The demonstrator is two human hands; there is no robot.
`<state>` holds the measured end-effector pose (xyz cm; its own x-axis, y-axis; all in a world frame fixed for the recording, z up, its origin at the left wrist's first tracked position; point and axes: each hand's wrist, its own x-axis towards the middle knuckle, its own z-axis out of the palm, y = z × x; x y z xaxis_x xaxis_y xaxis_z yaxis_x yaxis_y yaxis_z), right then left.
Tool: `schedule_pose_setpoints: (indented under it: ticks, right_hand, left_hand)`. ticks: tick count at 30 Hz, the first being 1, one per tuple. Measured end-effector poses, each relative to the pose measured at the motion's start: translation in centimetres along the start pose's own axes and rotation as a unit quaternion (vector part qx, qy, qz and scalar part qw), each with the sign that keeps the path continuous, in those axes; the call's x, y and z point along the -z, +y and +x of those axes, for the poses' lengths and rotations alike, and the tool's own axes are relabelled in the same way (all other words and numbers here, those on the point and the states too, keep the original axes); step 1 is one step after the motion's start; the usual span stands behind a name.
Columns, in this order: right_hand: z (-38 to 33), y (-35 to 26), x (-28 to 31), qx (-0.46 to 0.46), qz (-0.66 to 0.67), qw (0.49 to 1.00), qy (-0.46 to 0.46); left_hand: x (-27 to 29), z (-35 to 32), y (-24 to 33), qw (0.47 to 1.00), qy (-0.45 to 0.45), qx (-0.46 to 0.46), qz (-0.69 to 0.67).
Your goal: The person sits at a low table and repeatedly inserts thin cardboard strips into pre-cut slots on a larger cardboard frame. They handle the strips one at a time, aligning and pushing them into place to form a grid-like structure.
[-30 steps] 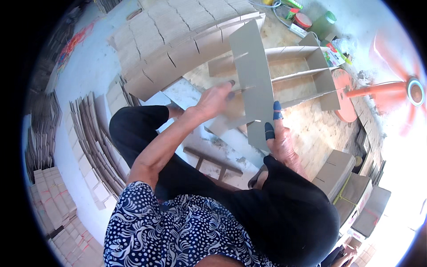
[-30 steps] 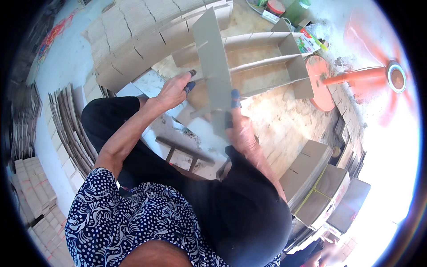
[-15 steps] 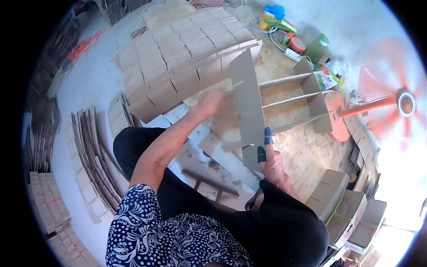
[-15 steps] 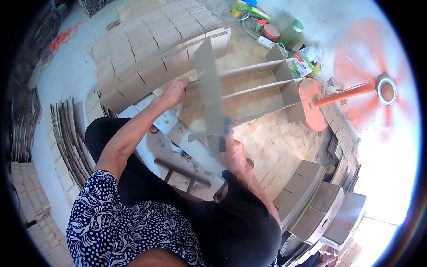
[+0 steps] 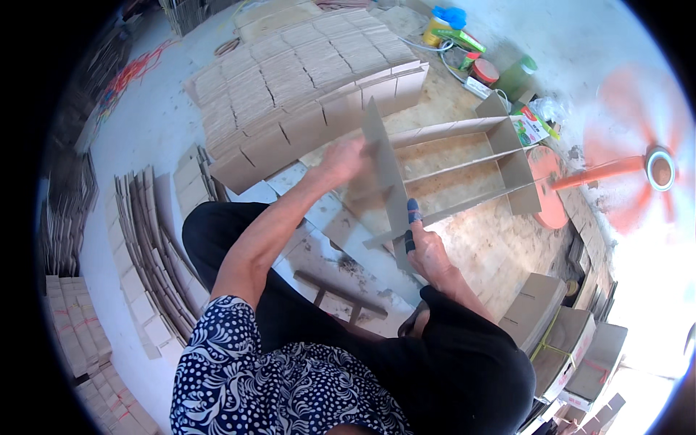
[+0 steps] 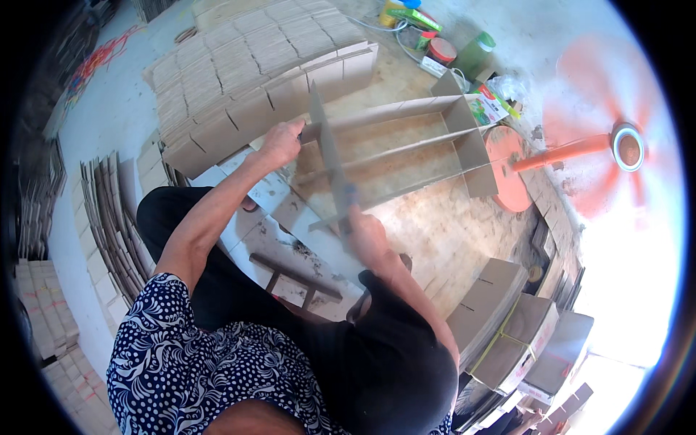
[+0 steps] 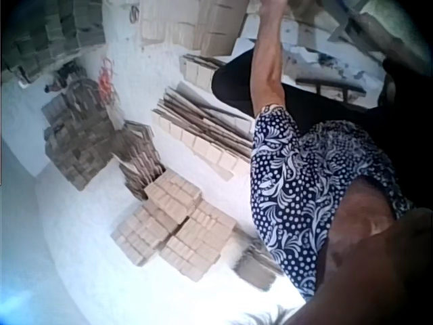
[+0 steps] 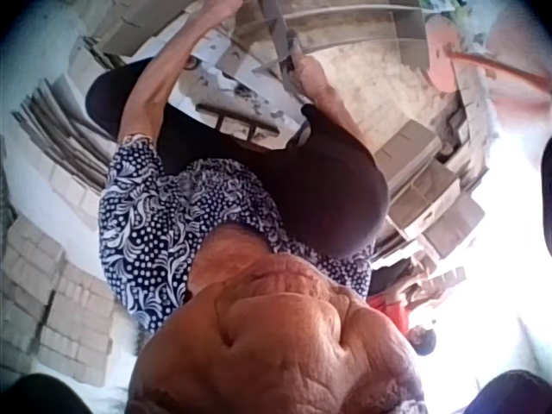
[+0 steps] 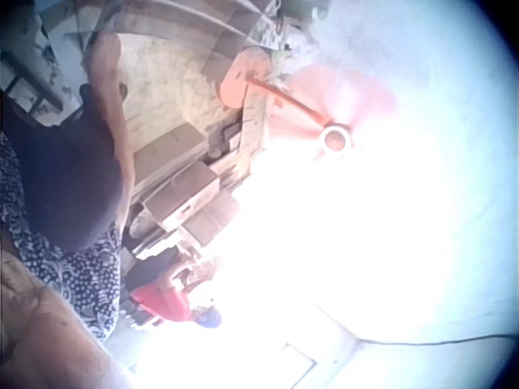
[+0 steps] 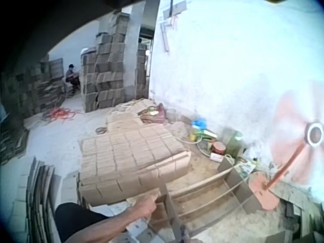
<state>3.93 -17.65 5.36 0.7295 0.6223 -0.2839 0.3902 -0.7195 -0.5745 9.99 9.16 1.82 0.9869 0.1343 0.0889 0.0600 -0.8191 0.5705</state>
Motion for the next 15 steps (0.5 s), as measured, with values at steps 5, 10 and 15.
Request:
schedule_pose_setpoints:
  ticks: [5, 10, 15]
  right_hand:
    - [2.4, -0.6, 1.6, 0.022, -0.020, 0.999, -0.038]
    - [0.2, 1.5, 3.7, 0.062, 0.015, 0.973, 0.220]
    - [-13.1, 13.8, 2.2, -0.168, -0.073, 0.892, 0.413]
  left_hand:
    - [0.3, 1.5, 0.4, 0.999, -0.002, 0.006, 0.034]
    - [-0.7, 1.4, 1.4, 0.961, 0.183, -0.199, 0.056]
    - [-1.6, -5.7, 10.7, 0.984, -0.041, -0.160, -0.070]
